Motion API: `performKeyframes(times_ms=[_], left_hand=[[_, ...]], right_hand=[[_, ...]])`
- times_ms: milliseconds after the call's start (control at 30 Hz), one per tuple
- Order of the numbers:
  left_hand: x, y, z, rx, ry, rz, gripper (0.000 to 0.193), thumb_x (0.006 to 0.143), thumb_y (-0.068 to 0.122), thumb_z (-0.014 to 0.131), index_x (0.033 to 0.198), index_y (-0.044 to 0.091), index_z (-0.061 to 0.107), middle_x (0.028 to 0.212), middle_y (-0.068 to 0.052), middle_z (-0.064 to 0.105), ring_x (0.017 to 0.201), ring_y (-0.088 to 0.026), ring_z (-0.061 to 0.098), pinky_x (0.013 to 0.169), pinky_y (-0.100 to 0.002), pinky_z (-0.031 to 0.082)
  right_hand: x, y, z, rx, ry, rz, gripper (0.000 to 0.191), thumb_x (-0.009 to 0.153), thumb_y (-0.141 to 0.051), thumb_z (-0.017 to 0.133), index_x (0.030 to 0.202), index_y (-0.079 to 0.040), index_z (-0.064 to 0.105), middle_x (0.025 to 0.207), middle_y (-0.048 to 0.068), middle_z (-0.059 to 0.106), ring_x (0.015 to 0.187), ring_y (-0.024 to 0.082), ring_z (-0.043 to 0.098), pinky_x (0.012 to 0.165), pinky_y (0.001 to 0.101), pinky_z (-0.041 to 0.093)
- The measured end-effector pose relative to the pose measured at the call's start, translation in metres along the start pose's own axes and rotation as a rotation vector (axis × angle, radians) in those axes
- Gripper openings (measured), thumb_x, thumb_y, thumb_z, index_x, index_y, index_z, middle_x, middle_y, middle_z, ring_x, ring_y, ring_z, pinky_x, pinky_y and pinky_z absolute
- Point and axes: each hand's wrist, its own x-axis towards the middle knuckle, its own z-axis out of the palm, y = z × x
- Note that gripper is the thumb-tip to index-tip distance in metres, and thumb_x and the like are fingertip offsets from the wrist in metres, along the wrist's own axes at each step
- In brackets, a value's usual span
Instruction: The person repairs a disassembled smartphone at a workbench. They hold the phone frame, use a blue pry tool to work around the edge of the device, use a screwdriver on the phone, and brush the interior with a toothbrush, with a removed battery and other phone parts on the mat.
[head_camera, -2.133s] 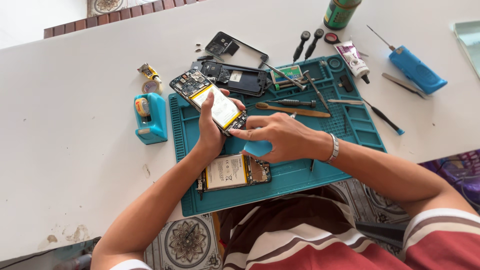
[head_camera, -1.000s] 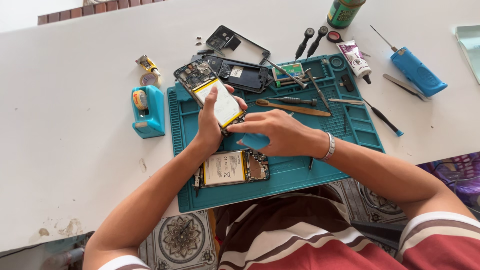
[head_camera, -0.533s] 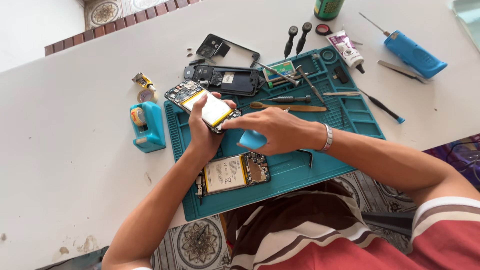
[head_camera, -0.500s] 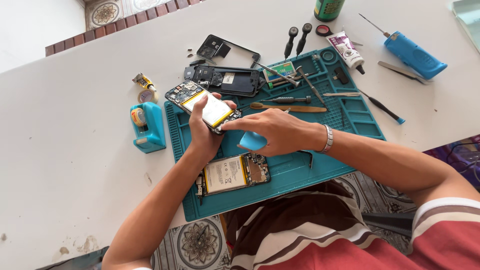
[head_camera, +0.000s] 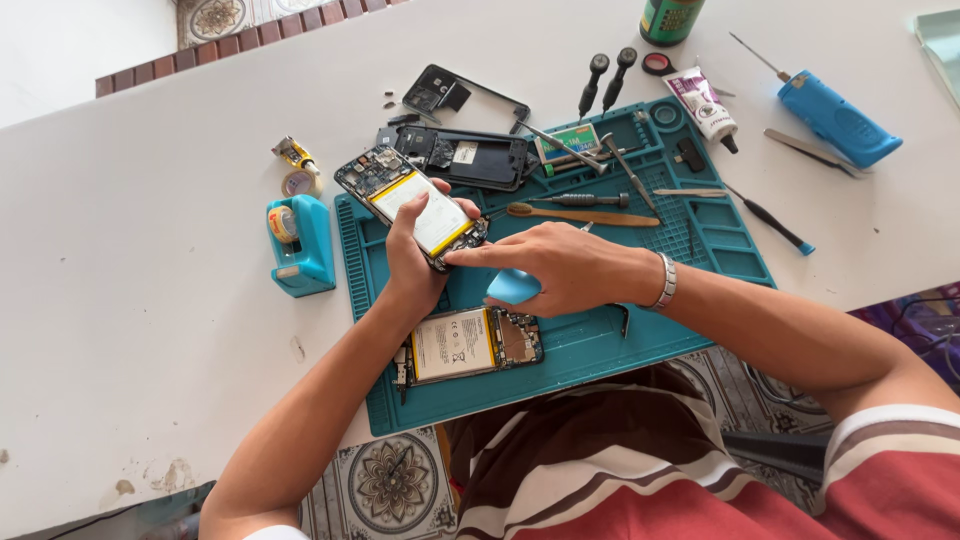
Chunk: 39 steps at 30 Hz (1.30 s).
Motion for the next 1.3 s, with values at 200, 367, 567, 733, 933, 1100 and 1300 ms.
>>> performKeyframes(times_ms=[200, 367, 567, 733, 933, 1100, 1300], left_hand=[[-0.0006, -0.0013, 0.0012, 0.022, -0.031, 0.014, 0.035, 0.101, 0.033, 0.044, 0.124, 0.008, 0.044, 0.101, -0.021, 0.064, 0.088, -0.027, 0.069, 0.072, -0.044, 0.064], [0.0027, -0.0034, -0.0003, 0.035, -0.024, 0.004, 0.034, 0.102, 0.031, 0.046, 0.126, 0.008, 0.044, 0.104, -0.022, 0.066, 0.092, -0.025, 0.069, 0.08, -0.036, 0.061], [0.0031, -0.0054, -0.0014, 0.022, -0.023, -0.024, 0.033, 0.101, 0.031, 0.049, 0.125, 0.009, 0.044, 0.105, -0.02, 0.066, 0.093, -0.022, 0.069, 0.082, -0.034, 0.06], [0.0015, -0.0044, 0.0005, 0.059, -0.015, -0.022, 0.033, 0.101, 0.032, 0.05, 0.125, 0.009, 0.044, 0.104, -0.019, 0.067, 0.088, -0.022, 0.068, 0.075, -0.033, 0.058], [0.001, -0.0049, 0.0026, 0.057, 0.008, -0.018, 0.033, 0.102, 0.032, 0.048, 0.125, 0.008, 0.045, 0.105, -0.02, 0.068, 0.089, -0.022, 0.069, 0.076, -0.032, 0.059], [0.003, -0.0045, 0.002, 0.05, 0.006, -0.024, 0.032, 0.103, 0.032, 0.046, 0.125, 0.008, 0.045, 0.105, -0.02, 0.067, 0.091, -0.023, 0.069, 0.078, -0.033, 0.059], [0.0026, -0.0042, 0.0014, 0.029, -0.011, -0.007, 0.032, 0.104, 0.032, 0.046, 0.125, 0.008, 0.044, 0.105, -0.02, 0.067, 0.091, -0.022, 0.069, 0.079, -0.034, 0.06]], right_hand=[[0.0009, 0.0037, 0.0058, -0.044, 0.027, -0.114, 0.075, 0.086, -0.029, 0.077, 0.153, -0.018, 0.045, 0.113, 0.016, 0.074, 0.09, 0.031, 0.073, 0.069, 0.0404, 0.058], [-0.0005, 0.0036, 0.0023, -0.076, 0.041, -0.076, 0.07, 0.09, -0.029, 0.076, 0.154, -0.018, 0.047, 0.096, 0.013, 0.077, 0.085, 0.03, 0.073, 0.066, 0.0408, 0.057], [0.0001, 0.0028, -0.0032, -0.065, 0.095, -0.074, 0.067, 0.084, -0.025, 0.078, 0.146, -0.017, 0.055, 0.092, 0.013, 0.076, 0.074, 0.03, 0.073, 0.061, 0.0397, 0.055], [-0.0004, -0.0003, -0.0005, -0.06, 0.12, -0.104, 0.061, 0.086, -0.027, 0.079, 0.142, -0.015, 0.059, 0.096, 0.015, 0.076, 0.074, 0.029, 0.072, 0.06, 0.0383, 0.055], [-0.0001, 0.0016, -0.0019, -0.03, 0.09, -0.06, 0.056, 0.084, -0.026, 0.079, 0.137, -0.016, 0.063, 0.096, 0.014, 0.076, 0.069, 0.026, 0.072, 0.058, 0.0372, 0.055], [0.0006, 0.0025, -0.0012, -0.038, 0.097, -0.064, 0.053, 0.086, -0.025, 0.079, 0.137, -0.018, 0.064, 0.096, 0.013, 0.076, 0.068, 0.025, 0.071, 0.058, 0.037, 0.054], [0.0009, 0.0016, -0.0007, -0.061, 0.144, -0.149, 0.056, 0.089, -0.026, 0.077, 0.142, -0.018, 0.061, 0.098, 0.012, 0.077, 0.077, 0.027, 0.073, 0.062, 0.0374, 0.056]])
